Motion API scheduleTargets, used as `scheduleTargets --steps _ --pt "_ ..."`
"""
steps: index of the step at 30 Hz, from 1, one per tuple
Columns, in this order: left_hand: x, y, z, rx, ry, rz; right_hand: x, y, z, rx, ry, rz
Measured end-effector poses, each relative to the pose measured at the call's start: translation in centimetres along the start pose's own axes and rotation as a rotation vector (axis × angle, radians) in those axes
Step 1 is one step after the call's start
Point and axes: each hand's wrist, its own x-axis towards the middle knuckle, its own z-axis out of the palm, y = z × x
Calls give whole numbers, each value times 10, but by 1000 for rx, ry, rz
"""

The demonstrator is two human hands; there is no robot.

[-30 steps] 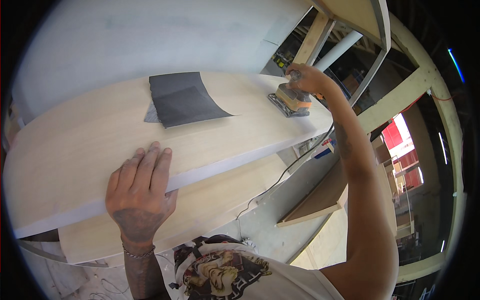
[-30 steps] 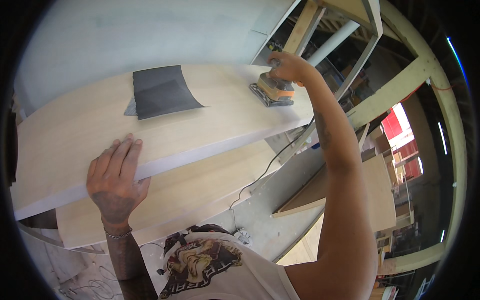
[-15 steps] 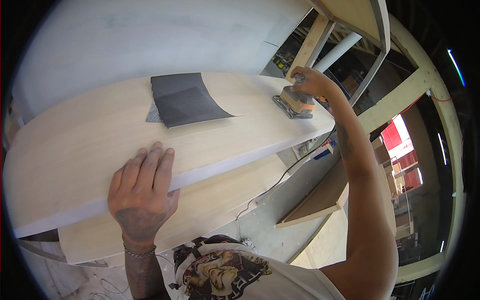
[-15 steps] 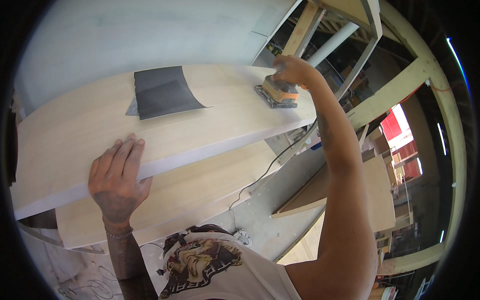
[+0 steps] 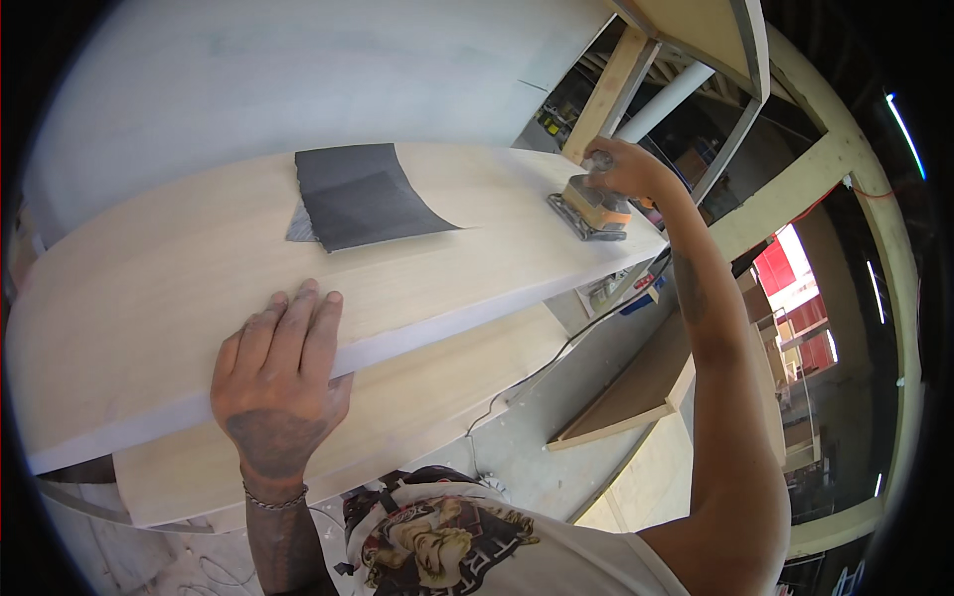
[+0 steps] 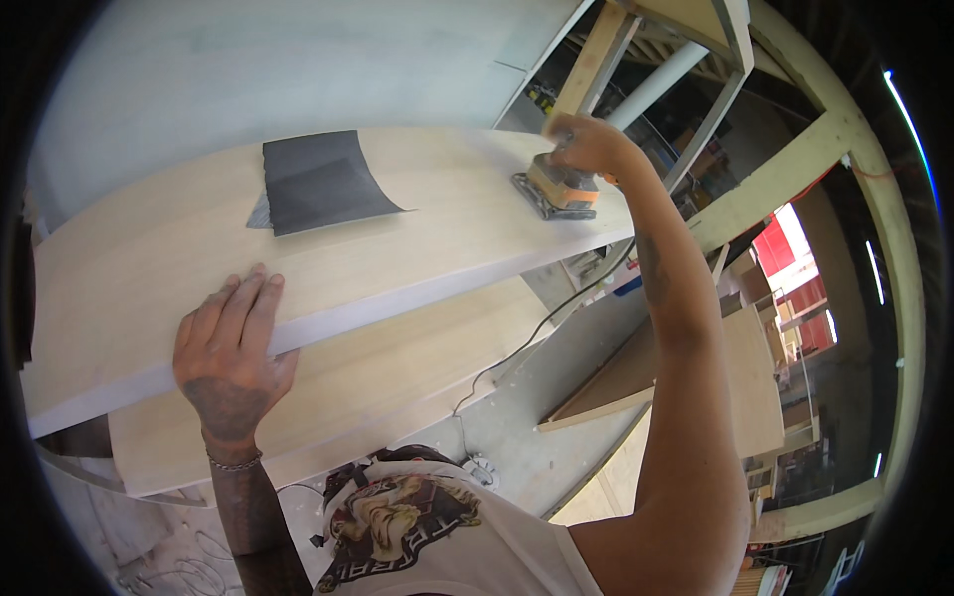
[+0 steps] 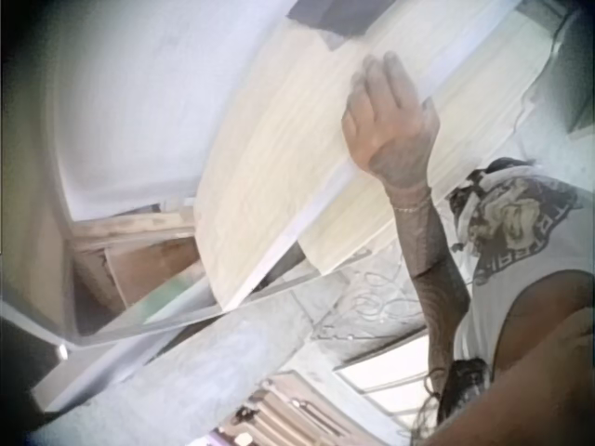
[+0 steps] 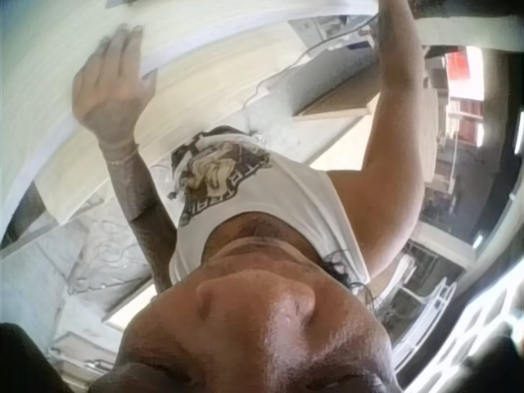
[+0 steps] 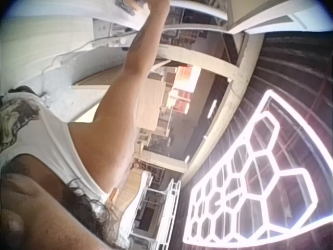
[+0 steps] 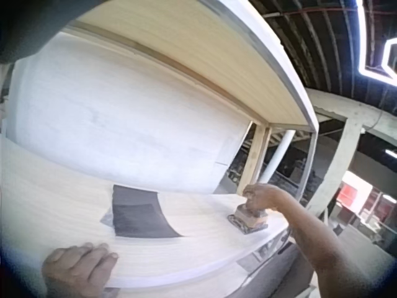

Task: The person sands the surface of a wooden shelf using an electric sander while holding the wood with their hand.

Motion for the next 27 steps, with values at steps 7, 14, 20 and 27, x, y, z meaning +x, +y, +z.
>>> scheduleTargets --steps 7,14,20,27 --pt "-4 -5 3 -32 -34 6 2 2 -1 48 -30 -26" --pt "-6 -5 10 -39 -26 3 4 1 2 2 -17 79" --pt "4 -2 0 -42 -43 -6 -12 -6 -10 102 13 -137" --pt "-6 -11 13 -13 2 -2 1 15 7 -28 -36 93"
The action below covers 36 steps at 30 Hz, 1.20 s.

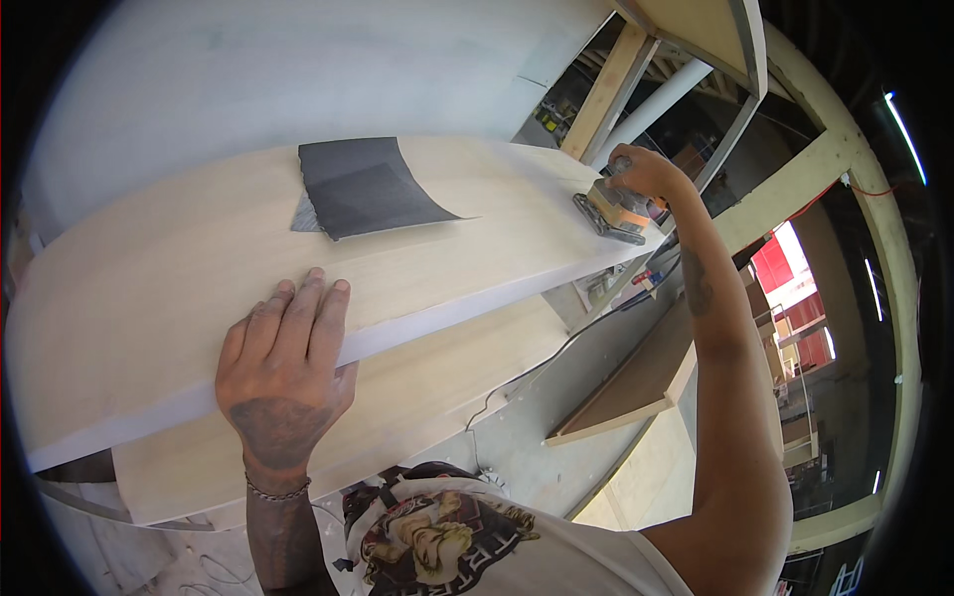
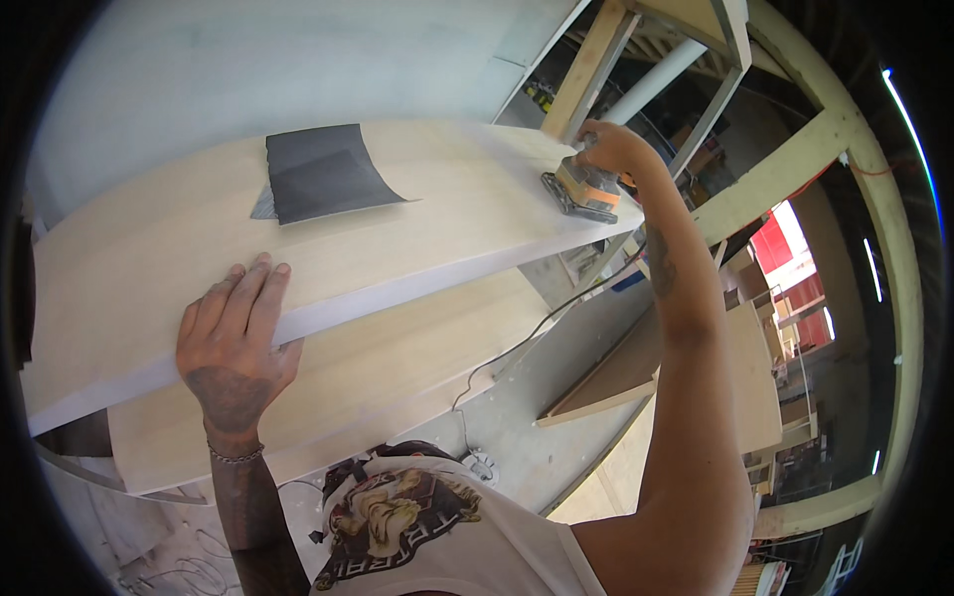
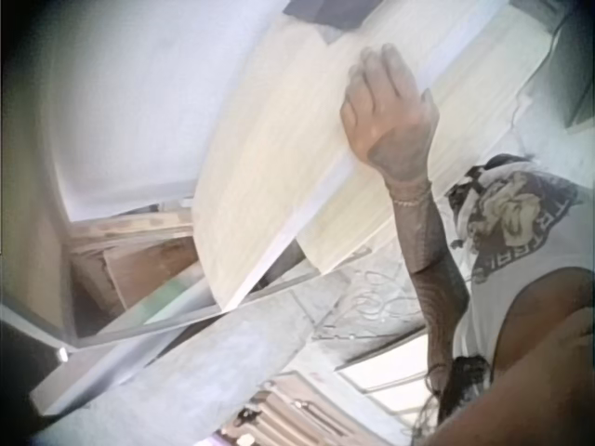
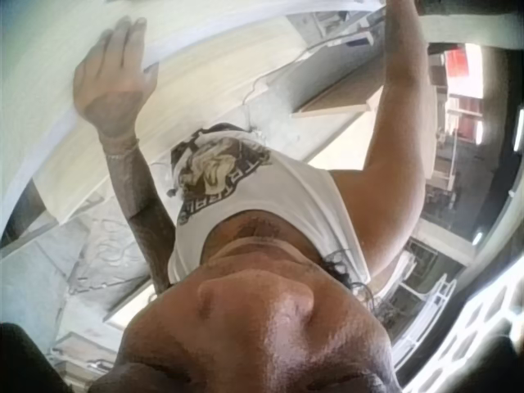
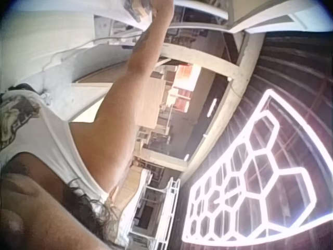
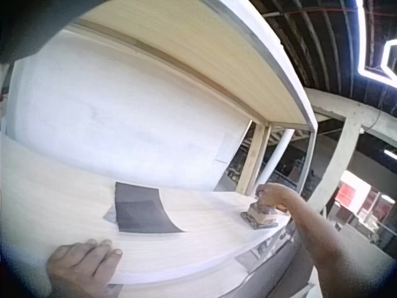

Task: The person sands the surface of a wooden shelf using an electric sander while holding the wood with their hand.

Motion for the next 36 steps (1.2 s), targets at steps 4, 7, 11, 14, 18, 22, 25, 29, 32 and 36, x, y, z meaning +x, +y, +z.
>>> scheduleTargets --steps 4,7,11,14,18,22,25,29,32,36 --pt "5 4 -5 -3 -12 -6 -14 -2 -8 20 43 -86" --pt "12 7 -8 4 -53 -16 -22 -10 -16 58 64 -173" --pt "7 3 -5 -1 -11 11 -19 -10 -13 73 31 -137" --pt "-1 -2 0 -39 4 -4 -13 -3 -4 -29 33 -5" --pt "-1 -3 2 -50 5 5 -16 -2 -5 -4 16 28" --pt "9 4 -7 -4 21 11 -36 -16 -16 4 77 -160" --pt "12 6 -11 12 -4 22 -43 -23 -23 78 56 -192" --pt "5 0 -3 6 -3 4 -33 -13 -14 49 41 -105" --pt "-2 -4 5 -35 3 15 -22 5 -5 28 12 -14" --pt "-2 -2 5 -28 -4 20 -23 12 -4 5 21 -24"
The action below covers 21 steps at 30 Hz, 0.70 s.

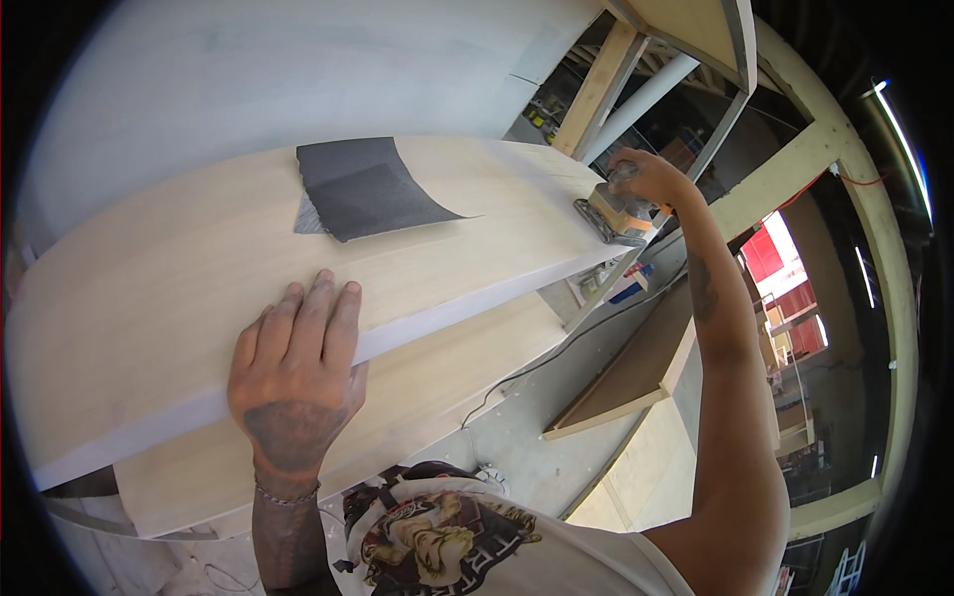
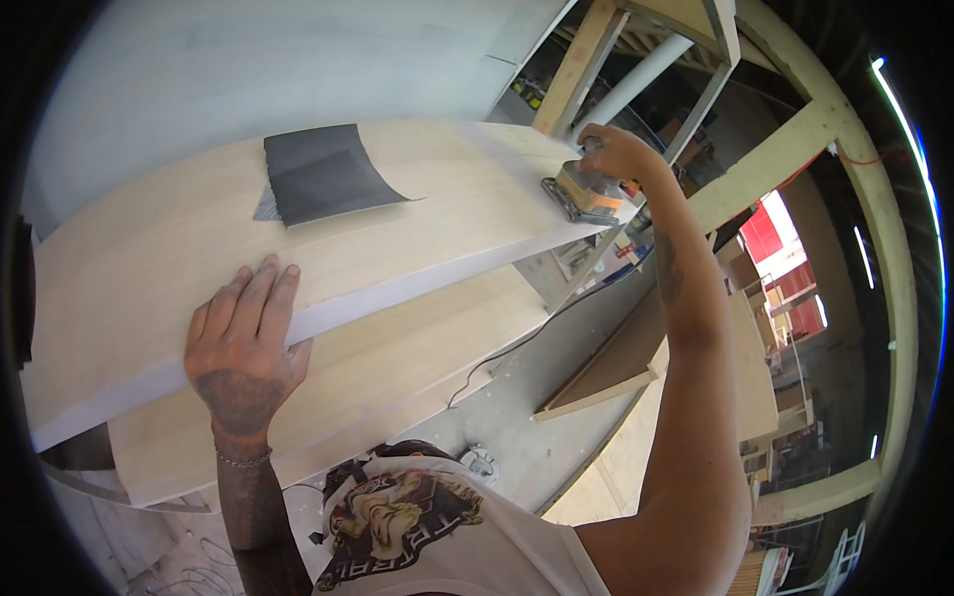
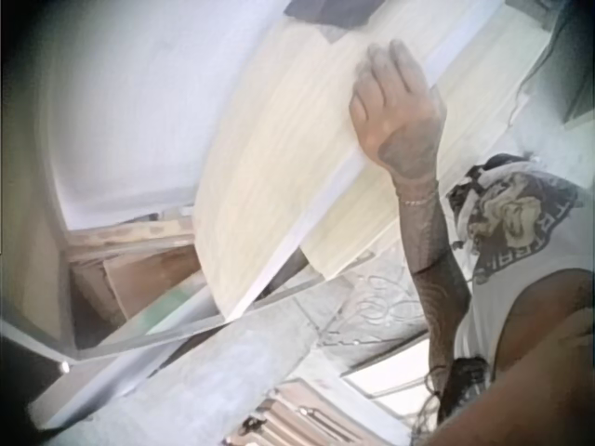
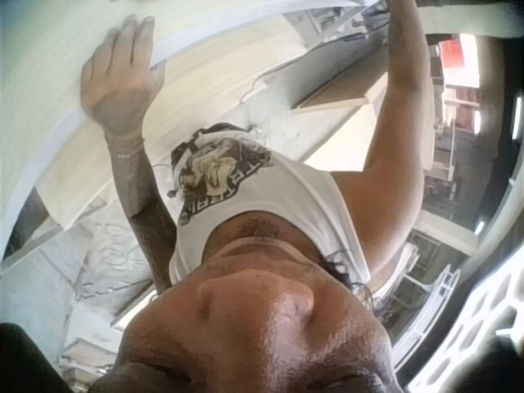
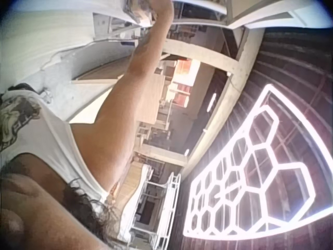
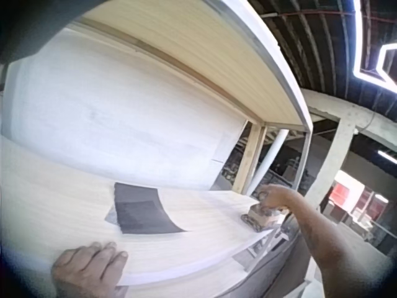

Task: The person sands the surface of a wooden shelf using an electric sander while holding the wood with their hand.

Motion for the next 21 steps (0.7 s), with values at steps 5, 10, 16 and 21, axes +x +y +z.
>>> scheduleTargets --steps 5,10,16,21 --pt "10 4 -5 2 4 3 -16 -18 -15 61 36 -194" --pt "6 3 -3 -3 8 2 -12 -12 -5 105 21 -111" --pt "-1 2 3 11 -32 -18 3 15 4 -9 -33 59" --pt "4 7 -1 -3 4 -12 -9 9 -1 36 39 -144"
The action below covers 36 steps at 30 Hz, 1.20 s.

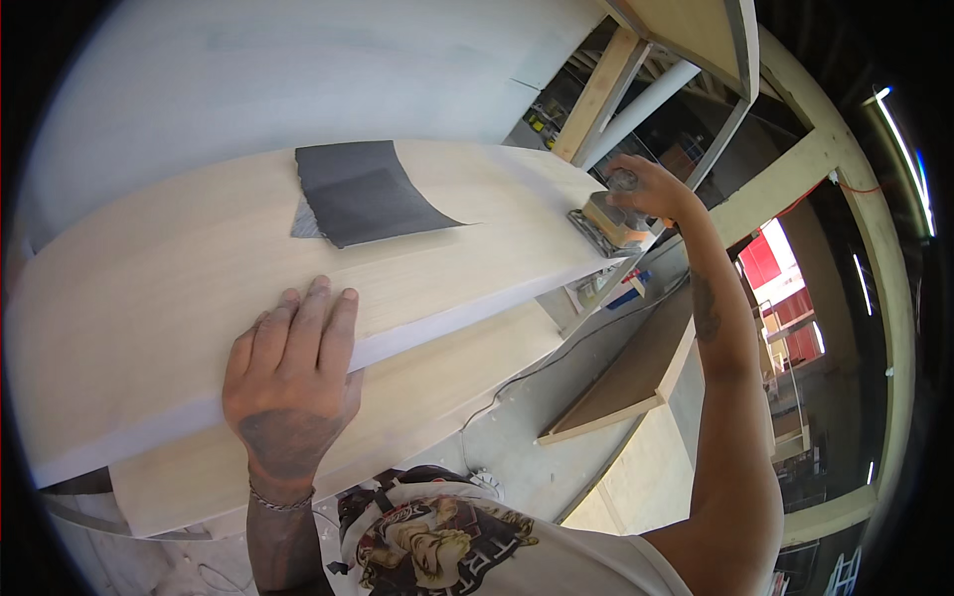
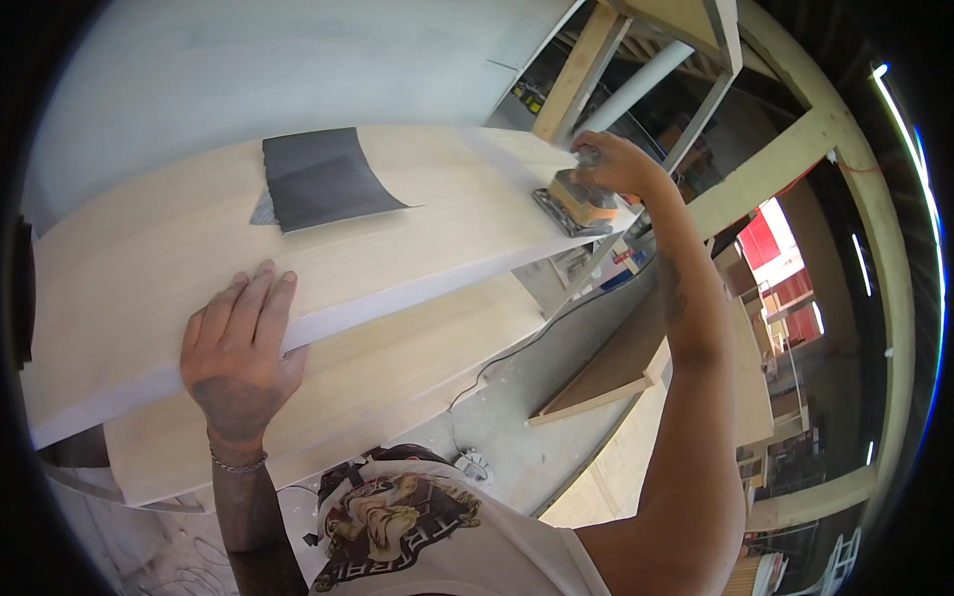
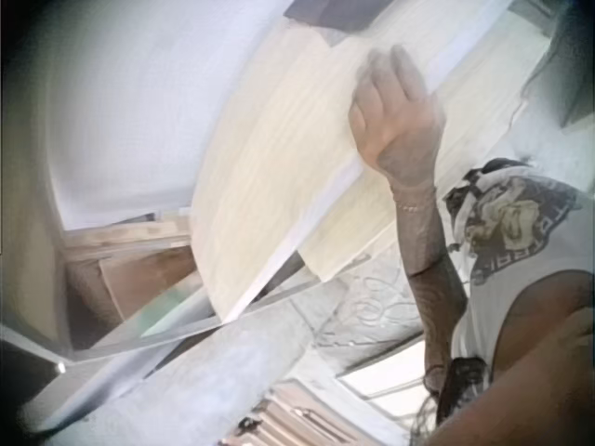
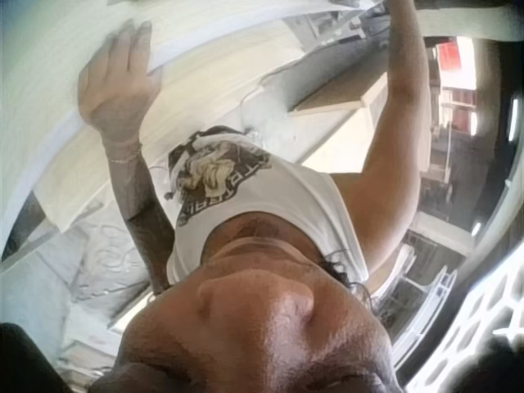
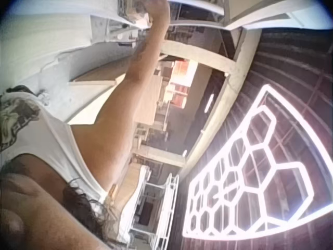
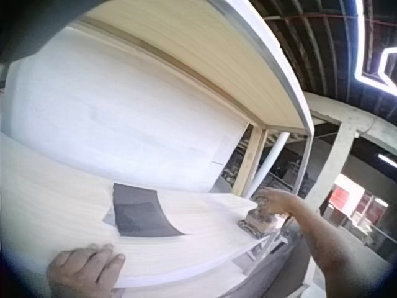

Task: The person sands the surface of a wooden shelf using an electric sander while holding the wood with their hand.

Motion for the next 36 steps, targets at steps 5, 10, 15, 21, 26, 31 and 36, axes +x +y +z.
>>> scheduleTargets --steps 5,10,15,21,26,31,36 --pt "-1 5 -3 21 3 12 7 -2 0 59 -20 -11" --pt "-4 6 -4 31 -16 -3 30 -2 8 -48 -47 166" --pt "3 15 -17 36 -7 3 23 -23 -2 -19 21 -42" --pt "0 18 -20 34 -20 4 12 -32 -9 34 -6 -36" --pt "-3 12 -7 21 -7 15 18 -27 0 -41 -26 73" --pt "6 17 -10 31 -13 -4 8 -36 -9 -35 13 -27" --pt "8 16 -11 36 -9 4 11 -36 -5 -30 28 -48"
